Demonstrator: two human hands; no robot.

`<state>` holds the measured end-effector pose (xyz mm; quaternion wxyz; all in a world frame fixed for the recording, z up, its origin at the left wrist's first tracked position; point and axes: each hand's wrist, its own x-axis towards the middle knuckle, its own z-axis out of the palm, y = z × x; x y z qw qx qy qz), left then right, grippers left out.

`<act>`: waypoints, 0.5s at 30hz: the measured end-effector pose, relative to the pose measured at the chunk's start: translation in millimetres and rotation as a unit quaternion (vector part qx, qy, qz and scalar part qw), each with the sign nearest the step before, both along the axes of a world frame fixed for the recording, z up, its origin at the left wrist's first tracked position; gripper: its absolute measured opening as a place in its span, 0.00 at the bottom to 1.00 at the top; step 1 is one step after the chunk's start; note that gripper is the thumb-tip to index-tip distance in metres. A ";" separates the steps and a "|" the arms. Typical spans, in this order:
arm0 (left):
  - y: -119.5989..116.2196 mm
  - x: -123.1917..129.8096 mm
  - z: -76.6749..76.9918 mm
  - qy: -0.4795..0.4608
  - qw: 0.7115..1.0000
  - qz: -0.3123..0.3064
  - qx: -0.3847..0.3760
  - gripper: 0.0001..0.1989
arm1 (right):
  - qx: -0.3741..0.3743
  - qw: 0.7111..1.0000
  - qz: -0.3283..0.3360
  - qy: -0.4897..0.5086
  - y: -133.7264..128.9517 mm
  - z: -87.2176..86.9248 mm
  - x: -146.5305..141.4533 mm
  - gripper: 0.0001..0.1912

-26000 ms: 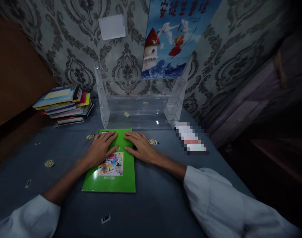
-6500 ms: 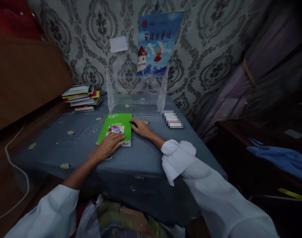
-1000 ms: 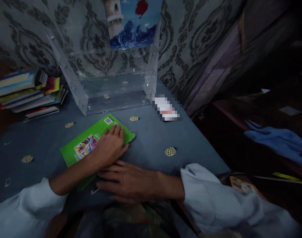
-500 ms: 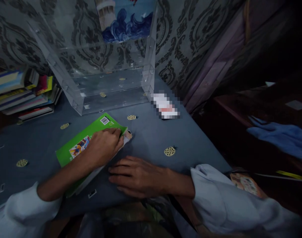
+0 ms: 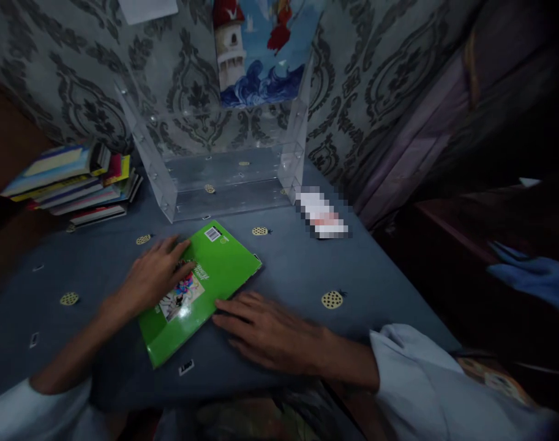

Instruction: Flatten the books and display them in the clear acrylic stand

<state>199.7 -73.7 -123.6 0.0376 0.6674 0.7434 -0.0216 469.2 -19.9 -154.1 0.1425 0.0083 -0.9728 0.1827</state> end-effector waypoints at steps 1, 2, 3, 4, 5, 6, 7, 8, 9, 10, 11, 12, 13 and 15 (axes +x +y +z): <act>-5.3 -8.5 -0.3 -0.011 1.000 0.026 -0.011 0.27 | -0.006 1.000 -0.004 0.002 -1.0 -0.7 -0.8 0.20; -10.4 -14.4 -0.7 -0.023 0.999 0.043 -0.018 0.28 | -0.012 1.000 -0.009 0.005 -2.2 -2.1 -1.7 0.20; -14.9 -17.9 -0.9 -0.035 0.998 0.053 -0.020 0.28 | -0.020 1.000 -0.016 0.008 -3.5 -3.9 -2.6 0.19; -18.6 -19.5 -1.0 -0.042 0.997 0.060 -0.016 0.28 | -0.028 0.999 -0.027 0.012 -4.7 -6.0 -3.2 0.19; -21.5 -19.9 -1.0 -0.049 0.997 0.066 -0.007 0.27 | -0.038 0.998 -0.039 0.013 -5.7 -8.2 -3.5 0.19; -23.5 -19.7 -1.0 -0.058 0.996 0.074 0.004 0.27 | -0.048 0.997 -0.053 0.013 -6.4 -10.2 -3.4 0.20; -24.8 -19.4 -1.0 -0.073 0.994 0.083 0.012 0.27 | -0.059 0.996 -0.066 0.011 -6.6 -11.9 -2.6 0.20; -25.6 -19.6 -1.4 -0.096 0.991 0.094 0.016 0.28 | -0.067 0.995 -0.076 0.006 -6.3 -13.2 -1.4 0.22; -26.2 -20.2 -2.3 -0.128 0.986 0.104 0.018 0.30 | -0.072 0.994 -0.083 -0.002 -5.5 -13.9 0.3 0.23; -26.7 -21.2 -3.5 -0.168 0.979 0.113 0.022 0.31 | -0.075 0.993 -0.088 -0.010 -4.3 -14.0 2.5 0.25; -27.3 -22.3 -5.2 -0.216 0.968 0.122 0.027 0.33 | -0.074 0.993 -0.094 -0.018 -2.8 -13.8 4.8 0.27; -28.0 -23.0 -6.9 -0.270 0.953 0.130 0.033 0.35 | -0.072 0.992 -0.098 -0.026 -1.1 -13.1 7.2 0.29; -28.9 -23.0 -8.5 -0.328 0.934 0.138 0.037 0.37 | -0.071 0.992 -0.103 -0.032 0.4 -12.2 9.5 0.31; -30.8 -20.2 -9.7 -0.433 0.887 0.160 0.027 0.42 | -0.078 0.990 -0.115 -0.039 2.5 -9.8 13.6 0.34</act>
